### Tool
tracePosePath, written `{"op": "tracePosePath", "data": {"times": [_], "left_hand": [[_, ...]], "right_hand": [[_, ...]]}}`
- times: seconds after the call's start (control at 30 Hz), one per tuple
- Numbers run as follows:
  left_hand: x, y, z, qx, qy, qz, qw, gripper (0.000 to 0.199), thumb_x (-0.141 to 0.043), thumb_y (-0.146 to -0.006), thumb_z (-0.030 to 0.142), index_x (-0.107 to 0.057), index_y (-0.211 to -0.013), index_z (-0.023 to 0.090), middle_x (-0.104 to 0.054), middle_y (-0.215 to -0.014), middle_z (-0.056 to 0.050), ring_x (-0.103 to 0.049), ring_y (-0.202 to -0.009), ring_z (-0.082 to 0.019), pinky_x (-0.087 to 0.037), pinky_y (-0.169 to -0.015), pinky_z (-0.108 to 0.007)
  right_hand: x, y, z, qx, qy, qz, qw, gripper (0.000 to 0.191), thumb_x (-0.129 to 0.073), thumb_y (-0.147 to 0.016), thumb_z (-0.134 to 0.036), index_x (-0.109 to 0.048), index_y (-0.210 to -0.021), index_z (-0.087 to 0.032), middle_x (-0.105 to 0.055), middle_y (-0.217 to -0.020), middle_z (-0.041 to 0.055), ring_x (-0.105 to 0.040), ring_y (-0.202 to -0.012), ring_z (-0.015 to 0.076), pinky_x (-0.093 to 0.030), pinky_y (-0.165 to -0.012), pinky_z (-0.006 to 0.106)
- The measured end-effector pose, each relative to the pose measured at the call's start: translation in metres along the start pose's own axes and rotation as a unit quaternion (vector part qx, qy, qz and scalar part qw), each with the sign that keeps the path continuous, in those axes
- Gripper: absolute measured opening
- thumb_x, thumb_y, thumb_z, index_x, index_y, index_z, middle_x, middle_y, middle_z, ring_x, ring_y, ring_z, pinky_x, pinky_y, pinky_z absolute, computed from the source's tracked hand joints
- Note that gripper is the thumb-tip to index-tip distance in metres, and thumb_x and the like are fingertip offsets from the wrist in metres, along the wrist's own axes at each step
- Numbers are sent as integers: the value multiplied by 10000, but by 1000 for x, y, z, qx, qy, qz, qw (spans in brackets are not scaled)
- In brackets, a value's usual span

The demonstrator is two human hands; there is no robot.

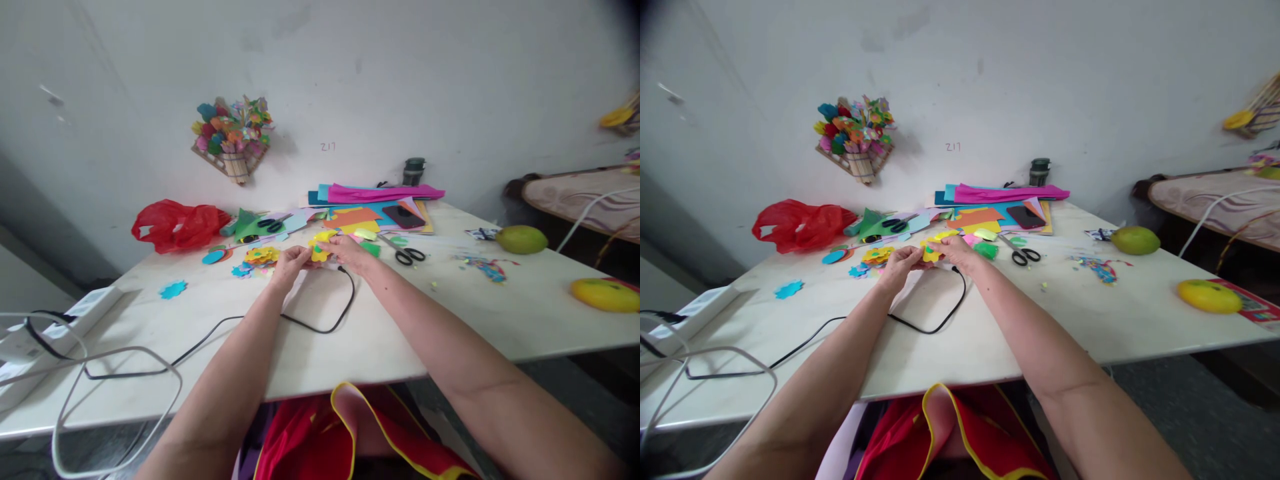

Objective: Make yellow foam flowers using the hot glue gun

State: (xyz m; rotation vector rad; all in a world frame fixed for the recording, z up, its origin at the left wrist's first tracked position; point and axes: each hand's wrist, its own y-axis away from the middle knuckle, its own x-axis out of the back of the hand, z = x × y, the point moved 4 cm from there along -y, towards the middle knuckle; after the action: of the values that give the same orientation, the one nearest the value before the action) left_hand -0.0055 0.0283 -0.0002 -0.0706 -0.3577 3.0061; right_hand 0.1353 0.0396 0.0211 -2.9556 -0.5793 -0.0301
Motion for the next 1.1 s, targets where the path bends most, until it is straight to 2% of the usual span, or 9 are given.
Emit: {"op": "tracePosePath", "data": {"times": [0.2,0.33,0.43,0.6,0.73,0.97,1.1], "left_hand": [[0,-1,-2,-1,-4,-1,1000,395,-690,-611,479,-568,-708,116,-648,-607,-43,-649,-598,-178,-523,-624,-301],[0,-2,-4,0,-12,4,1000,401,-695,-601,484,-572,-702,116,-647,-611,-45,-649,-599,-183,-520,-617,-305],[0,-2,-4,-1,-15,6,1000,402,-693,-602,488,-569,-699,118,-645,-610,-44,-651,-602,-188,-520,-623,-310],[0,-2,-3,1,-18,1,1000,410,-686,-606,498,-568,-708,119,-638,-597,-37,-648,-596,-185,-520,-628,-314],[-1,-1,-2,7,-28,-6,1000,408,-691,-597,503,-558,-680,126,-641,-614,-41,-650,-615,-190,-512,-631,-309],[0,-3,-6,14,-26,-13,999,410,-692,-602,496,-568,-707,120,-655,-654,-62,-648,-612,-182,-506,-628,-303],[1,-6,-7,7,-19,-3,1000,418,-703,-589,490,-567,-709,113,-647,-622,-45,-643,-579,-169,-510,-614,-294]], "right_hand": [[2,-2,-1,9,37,37,999,382,-735,-487,-453,-509,-553,-153,-498,-564,-25,-427,-559,86,-315,-526,229],[3,-7,3,31,31,41,998,384,-753,-461,-427,-489,-516,-154,-489,-535,-29,-425,-538,83,-333,-534,235],[4,-6,4,27,29,37,999,376,-751,-467,-418,-494,-523,-150,-483,-533,-33,-402,-516,72,-316,-512,228],[2,-2,2,0,-4,-8,1000,357,-686,-557,-466,-526,-609,-150,-478,-544,-38,-398,-508,71,-277,-482,218],[3,-1,1,-1,0,22,1000,349,-720,-522,-423,-521,-595,-146,-478,-548,-41,-415,-530,73,-286,-497,219],[5,-4,2,37,-26,52,998,363,-752,-463,-380,-480,-529,-148,-474,-533,-43,-422,-522,72,-305,-507,225],[4,1,-2,6,-17,40,999,365,-726,-495,-421,-503,-572,-143,-487,-549,-35,-419,-530,74,-290,-495,220]]}}
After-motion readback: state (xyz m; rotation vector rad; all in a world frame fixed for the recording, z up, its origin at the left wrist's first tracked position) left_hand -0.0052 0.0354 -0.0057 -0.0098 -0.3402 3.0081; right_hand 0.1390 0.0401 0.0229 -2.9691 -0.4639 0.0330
